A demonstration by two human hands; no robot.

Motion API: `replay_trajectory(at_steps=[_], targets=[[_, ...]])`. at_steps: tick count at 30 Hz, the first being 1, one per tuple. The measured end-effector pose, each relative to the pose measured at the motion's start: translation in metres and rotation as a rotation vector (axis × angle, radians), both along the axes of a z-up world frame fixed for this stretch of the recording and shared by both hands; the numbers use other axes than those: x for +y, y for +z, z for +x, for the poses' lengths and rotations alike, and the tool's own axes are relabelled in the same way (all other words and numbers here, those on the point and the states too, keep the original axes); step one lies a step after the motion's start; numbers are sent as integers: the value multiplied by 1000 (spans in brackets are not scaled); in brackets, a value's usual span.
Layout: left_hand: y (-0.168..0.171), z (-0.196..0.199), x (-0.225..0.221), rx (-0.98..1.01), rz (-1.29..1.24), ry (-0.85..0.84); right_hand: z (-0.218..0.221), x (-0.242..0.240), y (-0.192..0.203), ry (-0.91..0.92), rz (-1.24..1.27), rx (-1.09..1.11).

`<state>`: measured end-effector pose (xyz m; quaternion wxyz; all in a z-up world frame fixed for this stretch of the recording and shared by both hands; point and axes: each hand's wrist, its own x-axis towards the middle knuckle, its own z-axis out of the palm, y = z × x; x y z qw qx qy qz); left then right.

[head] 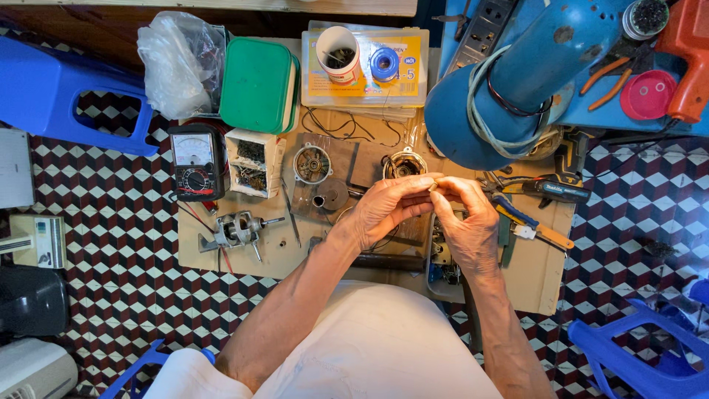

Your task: The person works on a disassembled electrical component, likely a fan motor, using a hammer and screwdriver to adjust internal parts. They also use a pen to mark a small metal piece before placing it into the assembly.

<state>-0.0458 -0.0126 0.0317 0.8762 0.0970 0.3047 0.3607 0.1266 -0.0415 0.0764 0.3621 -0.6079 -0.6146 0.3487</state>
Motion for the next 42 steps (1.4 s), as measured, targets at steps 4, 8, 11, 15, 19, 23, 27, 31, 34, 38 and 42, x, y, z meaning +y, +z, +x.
replay_trajectory(at_steps=[4,8,11,15,19,23,27,31,34,38,42], targets=[[7,1,5,43,19,-47,1,2,8,36,64,-60],[15,1,9,69,12,-57,3,5,9,76,89,-109],[20,1,12,69,38,-73,3,5,10,100,75,-119],[24,1,14,95,74,-84,3,6,13,112,74,-128],[-5,3,9,128,107,-63,6,7,10,125,115,-136],[-23,11,7,202,205,-10,5,9,9,160,160,-105],[-22,6,-1,196,210,76,-7,3,0,53,148,-136],[-10,-3,-5,135,150,176,-24,16,-31,19,199,-52],[3,-15,-3,122,135,241,-39,25,-38,16,224,-93],[17,-38,-16,100,144,269,-53,17,-12,119,149,-128],[31,-66,-22,158,123,268,-71,21,27,292,359,-185]])
